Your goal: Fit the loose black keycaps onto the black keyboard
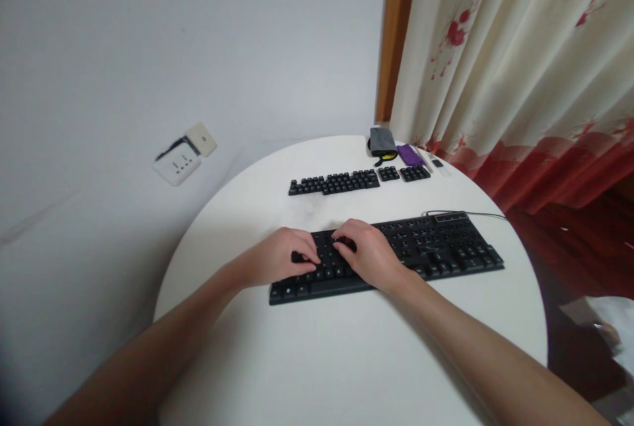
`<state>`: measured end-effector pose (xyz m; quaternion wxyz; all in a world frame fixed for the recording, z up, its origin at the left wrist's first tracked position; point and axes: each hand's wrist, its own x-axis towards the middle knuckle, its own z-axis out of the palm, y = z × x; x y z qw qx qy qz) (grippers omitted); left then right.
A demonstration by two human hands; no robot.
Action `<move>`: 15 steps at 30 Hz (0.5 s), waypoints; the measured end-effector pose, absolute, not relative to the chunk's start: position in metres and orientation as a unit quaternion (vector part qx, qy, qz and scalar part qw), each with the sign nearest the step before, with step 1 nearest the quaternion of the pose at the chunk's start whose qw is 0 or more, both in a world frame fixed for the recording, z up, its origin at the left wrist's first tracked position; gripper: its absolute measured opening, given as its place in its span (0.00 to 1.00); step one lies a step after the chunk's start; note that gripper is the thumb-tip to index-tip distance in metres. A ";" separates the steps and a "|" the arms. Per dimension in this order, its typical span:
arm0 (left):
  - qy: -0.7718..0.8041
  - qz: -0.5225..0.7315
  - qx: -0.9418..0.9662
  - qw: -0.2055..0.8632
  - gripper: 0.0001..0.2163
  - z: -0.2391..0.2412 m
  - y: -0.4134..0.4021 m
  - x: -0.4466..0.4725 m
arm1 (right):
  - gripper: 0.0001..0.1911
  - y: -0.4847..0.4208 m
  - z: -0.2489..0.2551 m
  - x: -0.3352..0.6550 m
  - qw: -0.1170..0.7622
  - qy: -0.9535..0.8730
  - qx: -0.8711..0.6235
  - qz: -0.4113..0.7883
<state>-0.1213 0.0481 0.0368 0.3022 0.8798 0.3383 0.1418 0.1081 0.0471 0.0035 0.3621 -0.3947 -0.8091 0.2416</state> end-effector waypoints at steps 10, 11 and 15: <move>0.371 0.112 0.880 0.274 0.05 0.035 0.052 -0.125 | 0.01 0.035 0.005 0.099 0.321 -0.837 -0.353 0.269; 0.363 0.109 0.886 0.267 0.05 0.035 0.053 -0.126 | 0.01 0.034 0.004 0.098 0.319 -0.840 -0.347 0.267; 0.348 0.107 0.897 0.250 0.05 0.039 0.054 -0.125 | 0.01 0.035 0.000 0.096 0.307 -0.853 -0.337 0.256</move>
